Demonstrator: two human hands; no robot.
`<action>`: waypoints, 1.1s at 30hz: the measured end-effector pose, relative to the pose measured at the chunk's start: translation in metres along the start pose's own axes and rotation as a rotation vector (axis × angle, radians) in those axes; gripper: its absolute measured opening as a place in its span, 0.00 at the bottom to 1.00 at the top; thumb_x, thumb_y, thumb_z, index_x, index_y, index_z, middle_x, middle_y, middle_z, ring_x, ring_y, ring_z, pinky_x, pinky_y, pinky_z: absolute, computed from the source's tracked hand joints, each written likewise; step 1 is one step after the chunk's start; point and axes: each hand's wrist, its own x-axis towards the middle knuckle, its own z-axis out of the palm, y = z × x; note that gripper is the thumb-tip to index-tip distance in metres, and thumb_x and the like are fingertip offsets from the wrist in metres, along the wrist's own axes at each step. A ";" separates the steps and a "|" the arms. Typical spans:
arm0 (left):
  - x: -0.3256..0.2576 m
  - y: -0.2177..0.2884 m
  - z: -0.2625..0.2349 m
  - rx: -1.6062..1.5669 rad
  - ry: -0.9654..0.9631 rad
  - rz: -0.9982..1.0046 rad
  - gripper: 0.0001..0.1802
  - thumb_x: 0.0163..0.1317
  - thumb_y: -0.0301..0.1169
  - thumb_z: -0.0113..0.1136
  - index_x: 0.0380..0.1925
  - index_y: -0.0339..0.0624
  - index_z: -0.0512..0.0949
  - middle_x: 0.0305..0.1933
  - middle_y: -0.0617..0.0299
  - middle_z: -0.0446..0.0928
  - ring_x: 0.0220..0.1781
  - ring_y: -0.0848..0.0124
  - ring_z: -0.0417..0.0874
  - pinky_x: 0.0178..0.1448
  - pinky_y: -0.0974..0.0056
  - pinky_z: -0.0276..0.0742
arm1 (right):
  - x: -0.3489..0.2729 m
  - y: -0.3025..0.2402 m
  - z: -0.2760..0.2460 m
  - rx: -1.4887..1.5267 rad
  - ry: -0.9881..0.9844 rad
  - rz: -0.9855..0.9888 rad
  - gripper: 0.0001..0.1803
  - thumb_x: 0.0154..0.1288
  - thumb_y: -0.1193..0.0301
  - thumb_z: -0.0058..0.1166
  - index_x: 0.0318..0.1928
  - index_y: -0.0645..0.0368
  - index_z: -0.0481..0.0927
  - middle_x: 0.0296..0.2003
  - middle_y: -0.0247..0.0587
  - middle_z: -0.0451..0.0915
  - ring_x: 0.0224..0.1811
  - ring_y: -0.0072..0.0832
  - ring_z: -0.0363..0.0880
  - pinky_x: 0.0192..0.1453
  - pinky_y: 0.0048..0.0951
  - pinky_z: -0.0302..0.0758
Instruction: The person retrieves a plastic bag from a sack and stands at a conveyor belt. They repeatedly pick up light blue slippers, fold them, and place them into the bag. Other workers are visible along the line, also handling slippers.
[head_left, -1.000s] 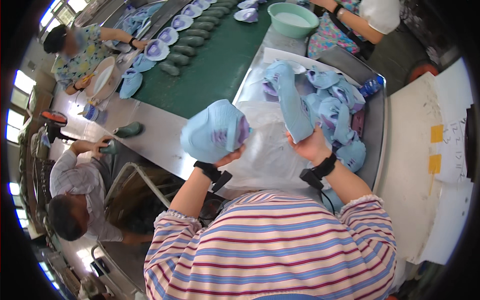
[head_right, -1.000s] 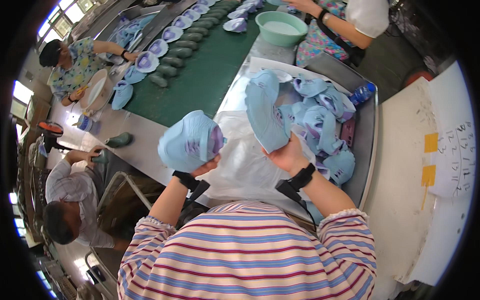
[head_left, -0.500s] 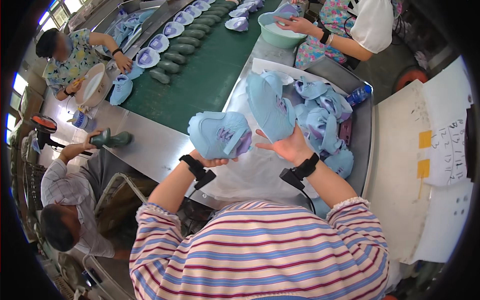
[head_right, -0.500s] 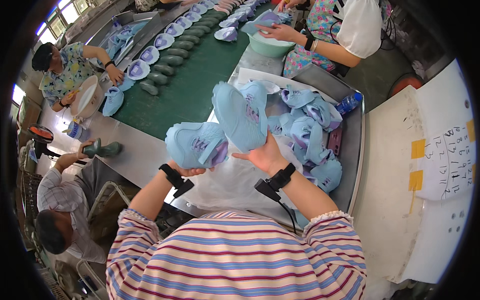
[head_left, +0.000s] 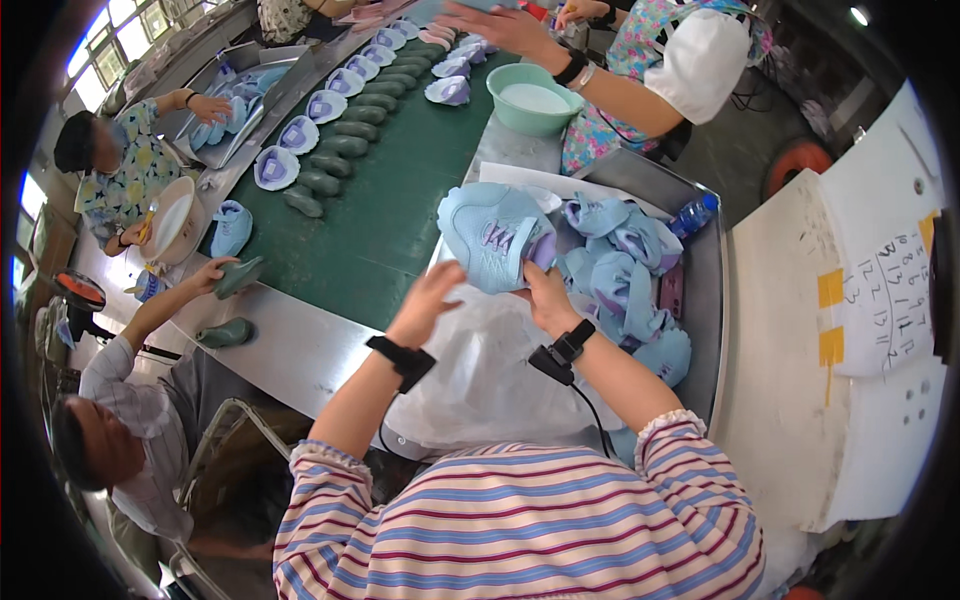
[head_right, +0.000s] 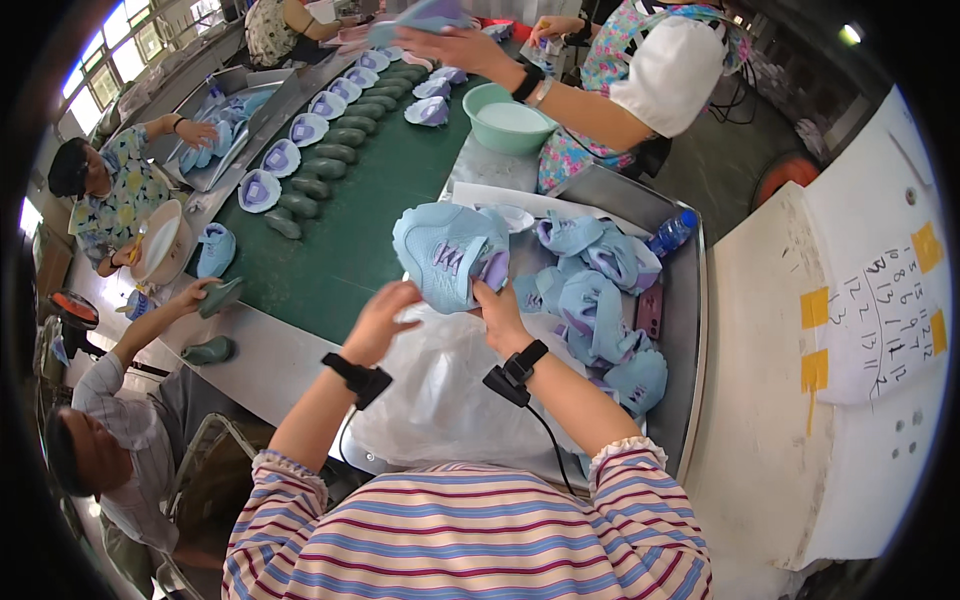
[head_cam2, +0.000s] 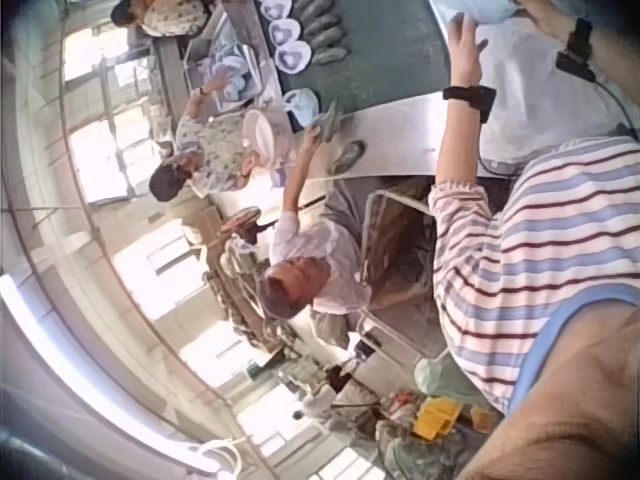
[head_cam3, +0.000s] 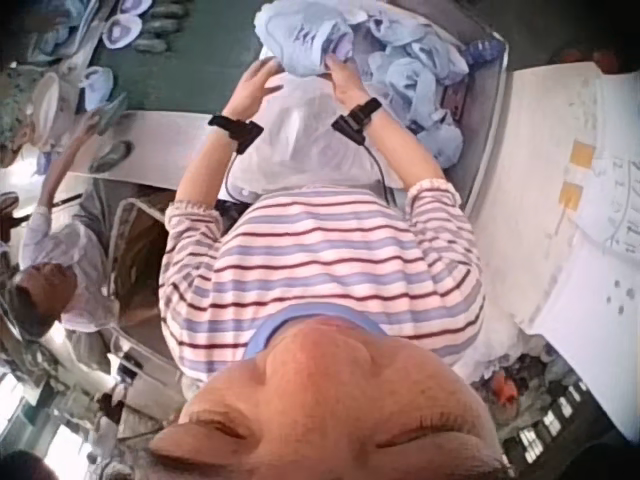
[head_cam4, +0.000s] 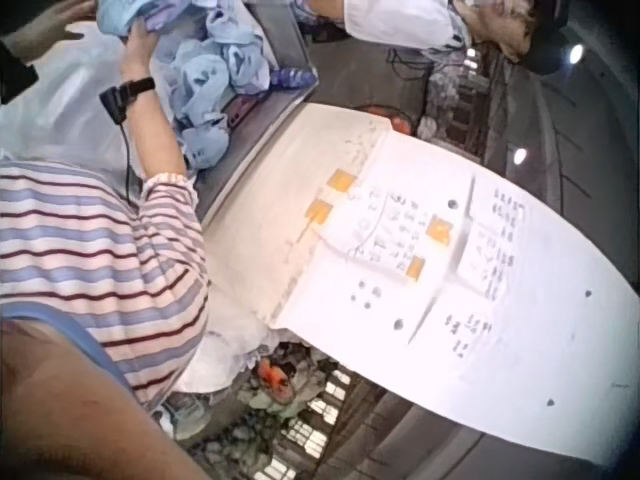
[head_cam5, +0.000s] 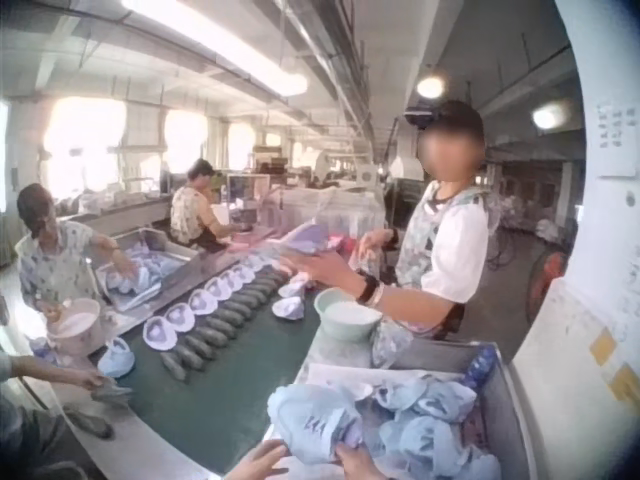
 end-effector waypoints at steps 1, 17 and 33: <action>0.014 -0.014 0.003 0.010 0.011 -0.045 0.22 0.63 0.43 0.53 0.53 0.45 0.66 0.54 0.63 0.69 0.59 0.66 0.67 0.62 0.47 0.61 | 0.011 0.010 -0.004 -0.038 0.019 -0.062 0.26 0.58 0.66 0.54 0.56 0.60 0.64 0.48 0.42 0.73 0.48 0.30 0.76 0.47 0.34 0.78; 0.008 -0.036 -0.146 -0.516 0.500 0.156 0.26 0.66 0.21 0.43 0.63 0.51 0.55 0.64 0.59 0.62 0.62 0.60 0.68 0.61 0.50 0.68 | 0.073 0.049 -0.161 -0.351 0.402 0.300 0.25 0.45 0.83 0.49 0.47 0.53 0.65 0.34 0.39 0.69 0.33 0.28 0.70 0.29 0.37 0.70; -0.006 0.099 -0.208 0.297 0.349 0.115 0.40 0.61 0.46 0.56 0.64 0.33 0.53 0.62 0.48 0.63 0.57 0.59 0.71 0.56 0.55 0.69 | 0.011 0.015 -0.097 -1.466 -0.391 -0.407 0.39 0.50 0.57 0.64 0.60 0.59 0.63 0.50 0.49 0.71 0.56 0.45 0.68 0.58 0.37 0.66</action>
